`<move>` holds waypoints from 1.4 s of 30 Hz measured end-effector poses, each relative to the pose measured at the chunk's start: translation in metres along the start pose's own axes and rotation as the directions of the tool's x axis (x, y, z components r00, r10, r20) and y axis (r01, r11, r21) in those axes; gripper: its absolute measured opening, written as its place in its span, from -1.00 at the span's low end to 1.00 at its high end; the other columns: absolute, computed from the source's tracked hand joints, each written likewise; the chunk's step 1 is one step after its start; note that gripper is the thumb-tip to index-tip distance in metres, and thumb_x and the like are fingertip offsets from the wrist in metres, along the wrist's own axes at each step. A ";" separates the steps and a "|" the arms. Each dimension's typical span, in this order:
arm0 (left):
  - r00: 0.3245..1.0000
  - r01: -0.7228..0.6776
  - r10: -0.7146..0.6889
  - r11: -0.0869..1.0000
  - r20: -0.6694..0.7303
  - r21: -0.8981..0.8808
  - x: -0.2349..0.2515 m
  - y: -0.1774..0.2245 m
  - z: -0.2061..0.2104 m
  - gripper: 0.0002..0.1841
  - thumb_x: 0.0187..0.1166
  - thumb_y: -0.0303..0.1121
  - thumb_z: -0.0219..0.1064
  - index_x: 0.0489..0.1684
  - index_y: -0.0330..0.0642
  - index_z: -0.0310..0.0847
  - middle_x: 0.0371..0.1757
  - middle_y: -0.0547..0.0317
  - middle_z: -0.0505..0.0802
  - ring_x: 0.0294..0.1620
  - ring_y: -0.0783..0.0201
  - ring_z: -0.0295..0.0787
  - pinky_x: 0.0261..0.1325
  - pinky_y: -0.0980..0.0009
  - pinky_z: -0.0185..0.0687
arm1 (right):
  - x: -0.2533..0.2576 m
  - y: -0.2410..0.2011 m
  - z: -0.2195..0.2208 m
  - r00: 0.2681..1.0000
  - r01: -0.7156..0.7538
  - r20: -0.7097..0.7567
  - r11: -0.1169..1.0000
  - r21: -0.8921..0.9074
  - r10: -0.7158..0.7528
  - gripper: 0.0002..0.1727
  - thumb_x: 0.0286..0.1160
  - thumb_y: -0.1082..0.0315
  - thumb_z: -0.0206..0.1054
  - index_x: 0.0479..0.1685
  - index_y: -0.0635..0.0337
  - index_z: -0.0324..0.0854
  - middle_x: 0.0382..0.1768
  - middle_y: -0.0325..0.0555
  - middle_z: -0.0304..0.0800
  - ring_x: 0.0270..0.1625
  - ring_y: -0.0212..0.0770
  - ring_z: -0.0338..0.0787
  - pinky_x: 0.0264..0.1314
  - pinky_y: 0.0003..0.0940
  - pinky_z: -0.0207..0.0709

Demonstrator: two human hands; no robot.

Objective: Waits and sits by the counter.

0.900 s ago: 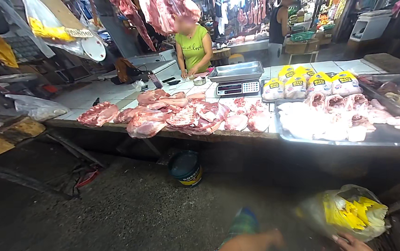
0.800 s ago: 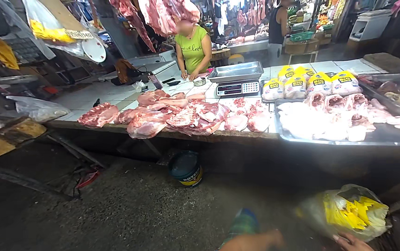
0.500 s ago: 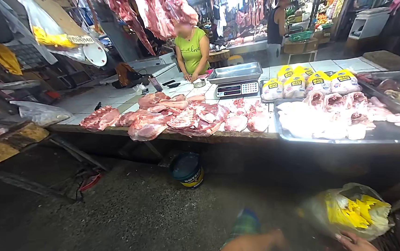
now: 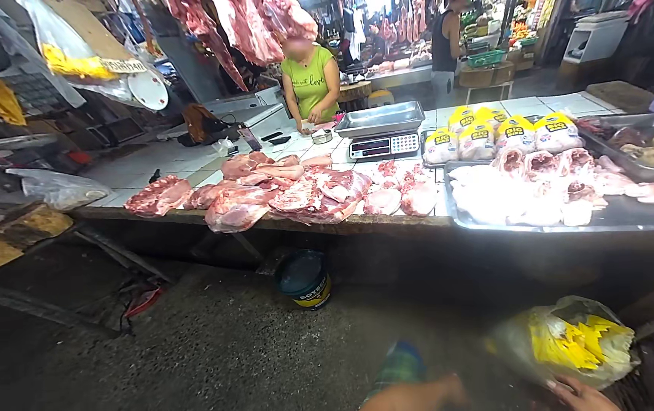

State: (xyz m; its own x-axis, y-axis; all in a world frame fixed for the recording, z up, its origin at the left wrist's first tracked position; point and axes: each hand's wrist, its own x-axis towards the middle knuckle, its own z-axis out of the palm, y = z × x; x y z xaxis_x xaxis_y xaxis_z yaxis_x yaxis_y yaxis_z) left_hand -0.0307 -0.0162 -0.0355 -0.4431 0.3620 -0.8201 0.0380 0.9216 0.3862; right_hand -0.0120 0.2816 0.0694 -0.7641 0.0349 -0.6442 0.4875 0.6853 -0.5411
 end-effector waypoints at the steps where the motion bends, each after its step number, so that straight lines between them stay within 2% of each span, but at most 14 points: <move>1: 1.000 0.003 -0.003 1.000 0.002 0.002 -0.001 0.000 -0.001 -0.47 0.73 0.01 0.20 0.13 -0.38 0.73 0.18 -0.31 0.82 0.27 -0.21 0.76 0.32 -0.25 0.58 | 0.000 0.000 0.000 1.000 -0.001 -0.001 1.000 0.000 0.001 -0.28 0.76 -0.14 0.17 0.74 0.14 0.33 0.34 0.29 0.73 0.18 0.19 0.87 0.33 0.19 0.66; 8: 1.000 -0.010 0.010 1.000 -0.015 -0.023 0.031 -0.016 0.011 -0.49 0.66 0.02 0.25 0.12 -0.32 0.76 0.15 -0.26 0.85 0.22 -0.19 0.79 0.28 -0.26 0.58 | -0.002 -0.003 -0.001 1.000 0.002 0.000 1.000 -0.006 -0.002 -0.28 0.76 -0.14 0.17 0.74 0.12 0.34 0.35 0.29 0.73 0.21 0.21 0.85 0.36 0.20 0.65; 18: 1.000 0.007 -0.007 0.999 -0.008 -0.035 0.030 -0.014 0.011 -0.49 0.66 0.02 0.24 0.09 -0.32 0.78 0.15 -0.24 0.85 0.22 -0.18 0.79 0.28 -0.25 0.59 | 0.001 0.001 0.000 1.000 -0.006 -0.004 1.000 -0.009 0.006 -0.27 0.76 -0.16 0.17 0.74 0.12 0.34 0.36 0.27 0.73 0.25 0.20 0.85 0.40 0.22 0.63; 22: 1.000 0.027 -0.027 1.000 0.014 -0.002 0.000 0.003 -0.001 -0.47 0.72 0.01 0.21 0.14 -0.38 0.73 0.20 -0.31 0.81 0.29 -0.21 0.74 0.33 -0.26 0.56 | 0.002 0.000 -0.001 1.000 -0.006 -0.001 1.000 -0.011 0.006 -0.27 0.75 -0.16 0.18 0.74 0.12 0.34 0.36 0.27 0.73 0.22 0.21 0.85 0.36 0.20 0.65; 27: 1.000 0.019 -0.019 0.999 0.001 -0.031 0.031 -0.015 0.012 -0.46 0.65 0.06 0.25 0.11 -0.31 0.77 0.16 -0.22 0.85 0.23 -0.16 0.79 0.30 -0.24 0.58 | 0.003 0.001 0.000 1.000 -0.011 0.005 1.000 -0.008 0.011 -0.28 0.75 -0.15 0.19 0.74 0.11 0.34 0.37 0.28 0.73 0.24 0.21 0.85 0.38 0.19 0.65; 42: 1.000 0.021 -0.022 0.999 -0.007 -0.047 0.028 -0.014 0.011 -0.48 0.64 0.05 0.25 0.11 -0.31 0.77 0.16 -0.25 0.85 0.23 -0.18 0.78 0.29 -0.26 0.58 | -0.002 -0.004 0.001 1.000 -0.002 0.027 1.000 -0.005 0.002 -0.27 0.77 -0.16 0.15 0.75 0.12 0.32 0.37 0.26 0.73 0.26 0.20 0.84 0.39 0.21 0.63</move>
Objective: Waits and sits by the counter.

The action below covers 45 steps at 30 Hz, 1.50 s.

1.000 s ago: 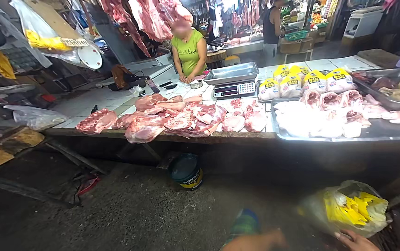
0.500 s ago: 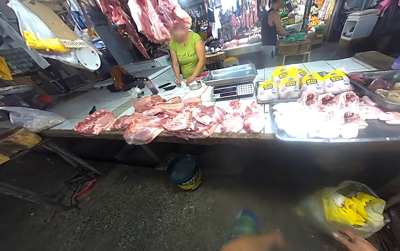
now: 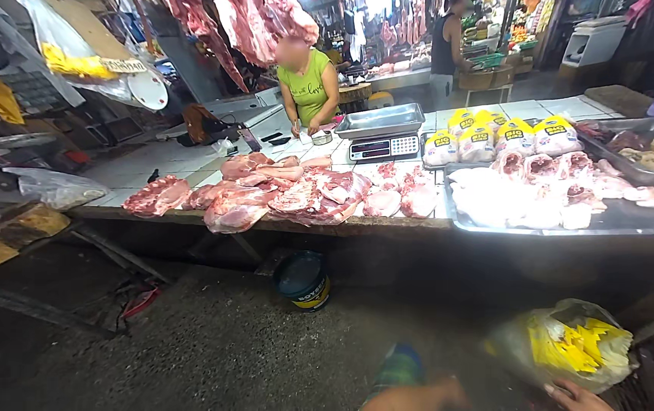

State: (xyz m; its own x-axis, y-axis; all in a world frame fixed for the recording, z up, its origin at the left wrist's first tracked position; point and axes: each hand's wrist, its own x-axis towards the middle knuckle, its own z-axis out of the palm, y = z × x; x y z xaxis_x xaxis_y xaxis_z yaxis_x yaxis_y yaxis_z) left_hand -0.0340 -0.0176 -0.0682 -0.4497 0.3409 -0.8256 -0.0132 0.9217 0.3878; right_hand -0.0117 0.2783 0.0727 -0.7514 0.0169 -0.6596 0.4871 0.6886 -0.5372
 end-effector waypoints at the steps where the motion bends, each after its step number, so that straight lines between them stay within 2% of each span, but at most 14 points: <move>1: 1.000 0.001 -0.001 1.000 -0.004 0.002 0.001 -0.001 0.001 -0.48 0.64 0.05 0.25 0.09 -0.32 0.78 0.14 -0.24 0.85 0.22 -0.17 0.79 0.27 -0.26 0.59 | 0.000 0.000 0.000 1.000 0.000 -0.001 1.000 0.000 0.000 -0.27 0.77 -0.17 0.14 0.75 0.11 0.33 0.37 0.26 0.73 0.26 0.20 0.84 0.39 0.21 0.63; 11: 1.000 0.006 -0.006 1.000 0.004 -0.005 0.011 -0.004 0.003 -0.46 0.63 0.05 0.25 0.15 -0.31 0.76 0.16 -0.23 0.85 0.22 -0.16 0.79 0.28 -0.25 0.59 | 0.004 0.006 0.000 1.000 0.000 -0.016 1.000 -0.003 0.000 -0.28 0.76 -0.16 0.16 0.73 0.13 0.35 0.37 0.28 0.72 0.26 0.20 0.84 0.39 0.22 0.64; 15: 1.000 0.005 -0.006 0.999 0.025 0.035 -0.028 0.015 -0.011 -0.47 0.70 0.01 0.22 0.13 -0.38 0.73 0.19 -0.30 0.82 0.27 -0.20 0.76 0.31 -0.25 0.57 | 0.004 0.006 0.000 1.000 0.003 -0.027 1.000 -0.007 -0.003 -0.28 0.75 -0.16 0.18 0.72 0.13 0.36 0.34 0.27 0.75 0.22 0.19 0.86 0.35 0.21 0.66; 18: 0.996 -0.082 0.083 0.996 -0.016 0.044 -0.024 0.006 -0.008 -0.47 0.66 0.03 0.23 0.05 -0.38 0.77 0.09 -0.30 0.85 0.15 -0.20 0.81 0.18 -0.24 0.65 | 0.004 0.006 0.000 1.000 0.000 -0.026 1.000 0.002 0.000 -0.29 0.75 -0.16 0.18 0.72 0.11 0.36 0.33 0.26 0.75 0.21 0.19 0.86 0.34 0.19 0.67; 20: 1.000 -0.016 0.015 0.999 0.026 0.036 -0.024 0.012 -0.010 -0.46 0.70 0.03 0.22 0.11 -0.38 0.74 0.17 -0.29 0.83 0.24 -0.19 0.77 0.29 -0.25 0.59 | 0.002 0.005 -0.001 1.000 -0.001 -0.026 1.000 0.004 0.001 -0.30 0.76 -0.15 0.18 0.73 0.10 0.36 0.32 0.25 0.77 0.20 0.19 0.87 0.33 0.19 0.67; 23: 1.000 -0.013 0.013 1.000 -0.007 0.011 0.008 -0.004 0.003 -0.46 0.62 0.07 0.26 0.08 -0.31 0.77 0.13 -0.24 0.85 0.20 -0.18 0.79 0.26 -0.26 0.60 | 0.002 0.005 -0.001 1.000 0.004 -0.027 1.000 0.006 -0.004 -0.29 0.75 -0.15 0.18 0.73 0.11 0.36 0.31 0.26 0.77 0.21 0.19 0.86 0.36 0.20 0.66; 25: 1.000 -0.021 0.021 1.000 -0.005 0.013 0.013 -0.007 0.004 -0.46 0.62 0.08 0.26 0.07 -0.30 0.78 0.13 -0.24 0.85 0.21 -0.18 0.79 0.26 -0.27 0.59 | 0.002 0.006 0.000 0.999 0.005 -0.032 1.000 0.001 -0.005 -0.29 0.76 -0.15 0.17 0.73 0.11 0.36 0.31 0.27 0.77 0.21 0.19 0.86 0.36 0.20 0.66; 32: 1.000 -0.021 0.021 1.000 -0.013 -0.004 0.005 -0.002 0.003 -0.47 0.63 0.04 0.27 0.12 -0.32 0.76 0.16 -0.26 0.84 0.23 -0.19 0.78 0.28 -0.27 0.57 | 0.001 0.005 -0.001 0.999 0.004 -0.032 1.000 0.006 -0.004 -0.29 0.76 -0.14 0.17 0.73 0.12 0.36 0.32 0.28 0.76 0.23 0.22 0.85 0.37 0.21 0.65; 36: 1.000 0.006 -0.006 1.000 0.003 0.020 -0.028 0.015 -0.009 -0.47 0.70 0.01 0.23 0.13 -0.39 0.72 0.20 -0.31 0.81 0.27 -0.21 0.75 0.32 -0.26 0.57 | 0.001 0.004 0.000 0.999 0.008 -0.032 1.000 0.003 -0.007 -0.29 0.76 -0.14 0.18 0.74 0.13 0.35 0.31 0.27 0.76 0.20 0.20 0.86 0.35 0.20 0.66; 45: 1.000 -0.004 0.003 0.998 0.009 0.055 -0.027 0.015 -0.009 -0.47 0.71 0.02 0.22 0.10 -0.39 0.74 0.20 -0.31 0.82 0.29 -0.22 0.74 0.33 -0.28 0.56 | 0.005 0.008 0.000 0.999 0.009 -0.035 1.000 -0.008 -0.009 -0.29 0.75 -0.15 0.19 0.73 0.10 0.37 0.31 0.27 0.76 0.18 0.19 0.87 0.35 0.20 0.66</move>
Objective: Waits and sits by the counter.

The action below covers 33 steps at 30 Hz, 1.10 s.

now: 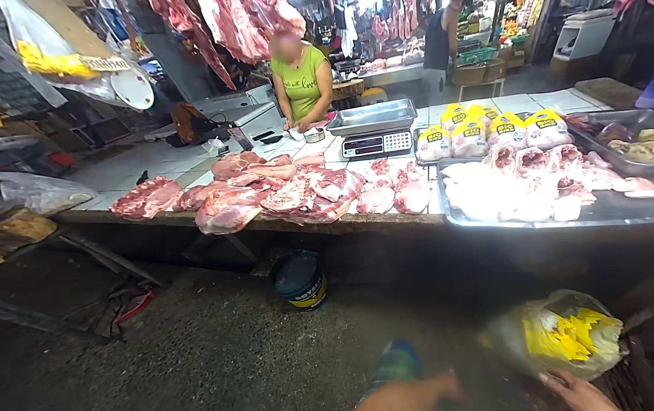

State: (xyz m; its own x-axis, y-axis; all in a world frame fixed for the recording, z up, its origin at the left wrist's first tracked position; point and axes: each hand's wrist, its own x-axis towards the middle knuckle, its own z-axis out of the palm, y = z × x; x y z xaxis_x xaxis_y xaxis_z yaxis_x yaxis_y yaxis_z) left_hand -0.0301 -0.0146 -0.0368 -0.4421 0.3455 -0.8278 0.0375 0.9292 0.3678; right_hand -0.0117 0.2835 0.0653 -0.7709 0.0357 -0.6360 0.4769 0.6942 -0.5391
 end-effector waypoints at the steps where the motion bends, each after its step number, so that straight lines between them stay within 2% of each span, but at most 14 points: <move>1: 1.000 -0.005 0.005 1.000 0.001 0.003 0.000 0.000 0.000 -0.48 0.71 0.01 0.21 0.10 -0.39 0.74 0.20 -0.32 0.81 0.30 -0.23 0.74 0.33 -0.29 0.55 | 0.000 0.000 0.000 1.000 0.001 0.002 1.000 0.000 -0.001 -0.29 0.75 -0.15 0.19 0.73 0.10 0.37 0.32 0.28 0.75 0.18 0.20 0.87 0.35 0.21 0.65; 15: 1.000 -0.001 0.001 1.000 0.005 0.001 0.001 0.000 0.000 -0.49 0.73 -0.03 0.19 0.14 -0.39 0.72 0.21 -0.32 0.81 0.30 -0.23 0.74 0.33 -0.28 0.55 | -0.007 -0.005 0.000 1.000 -0.009 0.003 0.999 0.044 0.009 -0.31 0.77 -0.09 0.21 0.74 0.13 0.34 0.31 0.30 0.75 0.20 0.21 0.86 0.35 0.18 0.66; 33: 1.000 -0.007 0.007 1.000 0.000 0.006 0.001 -0.001 0.001 -0.50 0.71 -0.02 0.21 0.14 -0.37 0.73 0.20 -0.30 0.82 0.30 -0.21 0.75 0.33 -0.27 0.57 | -0.004 -0.004 0.000 1.000 -0.007 0.000 1.000 0.018 0.007 -0.31 0.75 -0.10 0.22 0.73 0.11 0.36 0.28 0.27 0.78 0.18 0.19 0.87 0.33 0.17 0.67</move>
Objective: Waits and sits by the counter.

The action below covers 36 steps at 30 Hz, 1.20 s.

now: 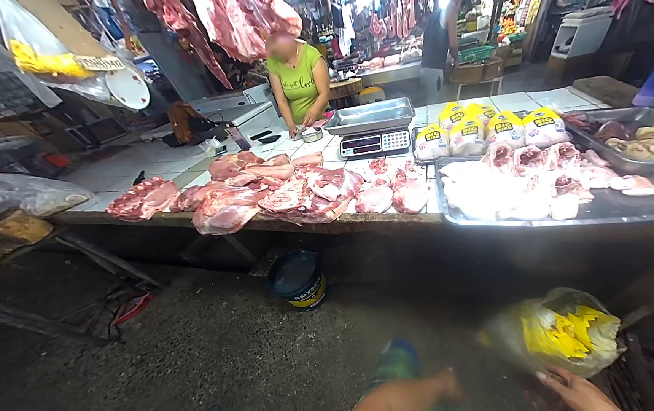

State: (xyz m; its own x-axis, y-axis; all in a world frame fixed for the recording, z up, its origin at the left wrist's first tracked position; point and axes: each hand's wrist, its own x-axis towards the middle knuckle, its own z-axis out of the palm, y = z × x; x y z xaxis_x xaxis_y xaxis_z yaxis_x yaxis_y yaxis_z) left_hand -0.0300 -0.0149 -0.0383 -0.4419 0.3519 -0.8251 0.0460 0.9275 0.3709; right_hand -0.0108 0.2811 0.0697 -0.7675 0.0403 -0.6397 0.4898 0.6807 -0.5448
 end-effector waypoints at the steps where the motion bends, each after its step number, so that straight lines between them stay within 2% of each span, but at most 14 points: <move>1: 1.000 0.001 -0.001 1.000 0.001 -0.002 0.000 0.000 0.000 -0.50 0.71 -0.02 0.21 0.14 -0.37 0.73 0.21 -0.31 0.82 0.30 -0.21 0.75 0.34 -0.27 0.56 | 0.000 0.000 0.000 1.000 -0.001 -0.001 1.000 -0.001 0.001 -0.31 0.75 -0.10 0.23 0.73 0.11 0.37 0.29 0.27 0.78 0.18 0.19 0.87 0.33 0.17 0.67; 36: 1.000 -0.008 0.008 1.000 -0.006 -0.009 -0.002 0.000 -0.001 -0.50 0.70 -0.03 0.23 0.13 -0.40 0.72 0.19 -0.33 0.81 0.28 -0.24 0.74 0.31 -0.29 0.56 | -0.002 -0.002 0.001 1.000 0.004 -0.010 1.000 0.014 -0.004 -0.31 0.76 -0.07 0.23 0.73 0.14 0.36 0.30 0.30 0.76 0.19 0.22 0.87 0.34 0.20 0.66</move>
State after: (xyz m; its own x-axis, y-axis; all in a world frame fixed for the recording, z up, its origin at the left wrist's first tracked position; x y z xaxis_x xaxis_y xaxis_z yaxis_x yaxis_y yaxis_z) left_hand -0.0301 -0.0153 -0.0365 -0.4473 0.3583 -0.8195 0.0411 0.9235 0.3813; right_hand -0.0094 0.2791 0.0717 -0.7737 0.0450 -0.6320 0.4924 0.6705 -0.5550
